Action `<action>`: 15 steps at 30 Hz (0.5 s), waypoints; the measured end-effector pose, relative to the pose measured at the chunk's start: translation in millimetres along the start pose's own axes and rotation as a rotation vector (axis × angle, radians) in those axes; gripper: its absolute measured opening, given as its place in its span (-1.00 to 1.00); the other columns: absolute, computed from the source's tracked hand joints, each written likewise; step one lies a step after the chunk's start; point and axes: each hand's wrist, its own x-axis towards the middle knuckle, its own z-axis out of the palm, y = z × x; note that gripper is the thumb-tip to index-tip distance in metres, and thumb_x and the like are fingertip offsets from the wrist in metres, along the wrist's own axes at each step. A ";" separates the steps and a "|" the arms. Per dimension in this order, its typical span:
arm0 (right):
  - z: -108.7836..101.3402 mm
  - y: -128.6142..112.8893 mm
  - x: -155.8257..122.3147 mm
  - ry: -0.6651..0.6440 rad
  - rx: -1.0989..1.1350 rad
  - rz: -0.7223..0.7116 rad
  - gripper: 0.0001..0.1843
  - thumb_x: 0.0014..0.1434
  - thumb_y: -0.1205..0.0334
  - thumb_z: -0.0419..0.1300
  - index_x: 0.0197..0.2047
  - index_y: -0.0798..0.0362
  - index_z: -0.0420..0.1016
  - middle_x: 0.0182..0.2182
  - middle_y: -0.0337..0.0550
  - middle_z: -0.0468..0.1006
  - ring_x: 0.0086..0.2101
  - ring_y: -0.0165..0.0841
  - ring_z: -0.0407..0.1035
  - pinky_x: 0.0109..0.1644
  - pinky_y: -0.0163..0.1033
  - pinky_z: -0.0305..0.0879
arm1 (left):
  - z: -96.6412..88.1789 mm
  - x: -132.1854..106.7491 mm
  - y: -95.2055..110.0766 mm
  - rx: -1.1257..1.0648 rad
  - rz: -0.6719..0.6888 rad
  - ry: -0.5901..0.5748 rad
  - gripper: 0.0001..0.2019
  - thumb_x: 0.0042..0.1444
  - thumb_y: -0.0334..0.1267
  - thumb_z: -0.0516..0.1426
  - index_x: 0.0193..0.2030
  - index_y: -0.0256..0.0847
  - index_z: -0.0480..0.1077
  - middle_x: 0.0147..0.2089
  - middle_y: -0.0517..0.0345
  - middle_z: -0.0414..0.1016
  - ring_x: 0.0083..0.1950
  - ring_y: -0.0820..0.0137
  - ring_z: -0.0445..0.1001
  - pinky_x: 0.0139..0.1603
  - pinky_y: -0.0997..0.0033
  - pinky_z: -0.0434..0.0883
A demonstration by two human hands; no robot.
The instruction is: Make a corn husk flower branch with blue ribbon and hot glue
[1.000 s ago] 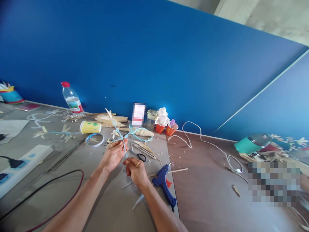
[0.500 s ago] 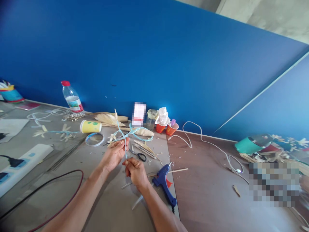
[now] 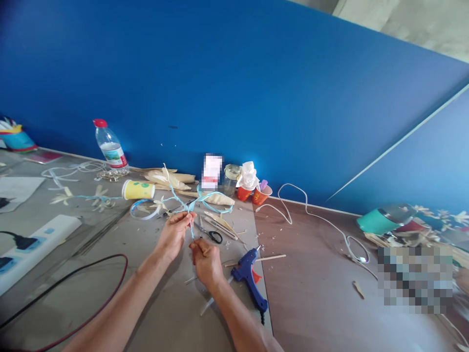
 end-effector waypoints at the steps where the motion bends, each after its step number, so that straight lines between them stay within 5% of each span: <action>1: 0.6 -0.7 -0.3 -0.002 -0.005 0.005 -0.70 0.12 0.17 0.02 -0.60 0.06 0.30 -0.73 -0.33 0.24 -0.65 -0.49 0.09 -0.54 -0.36 0.01 | 0.6 -0.3 1.2 -0.015 -0.003 0.010 -0.77 -0.15 -0.20 0.24 -0.67 -0.23 0.34 -0.55 0.18 0.37 -0.27 0.36 0.37 -0.25 0.43 0.21; 15: 7.9 -1.1 0.3 -0.061 0.245 0.083 -0.74 0.04 0.12 0.08 -0.55 0.11 0.35 -0.78 -0.35 0.24 -0.70 -0.54 0.00 -0.60 -0.38 -0.06 | 4.0 -0.1 1.6 -0.291 -0.099 0.065 -0.82 -0.23 -0.23 0.32 -0.55 -0.24 0.44 -0.53 0.22 0.38 -0.46 0.55 0.25 -0.36 0.52 0.20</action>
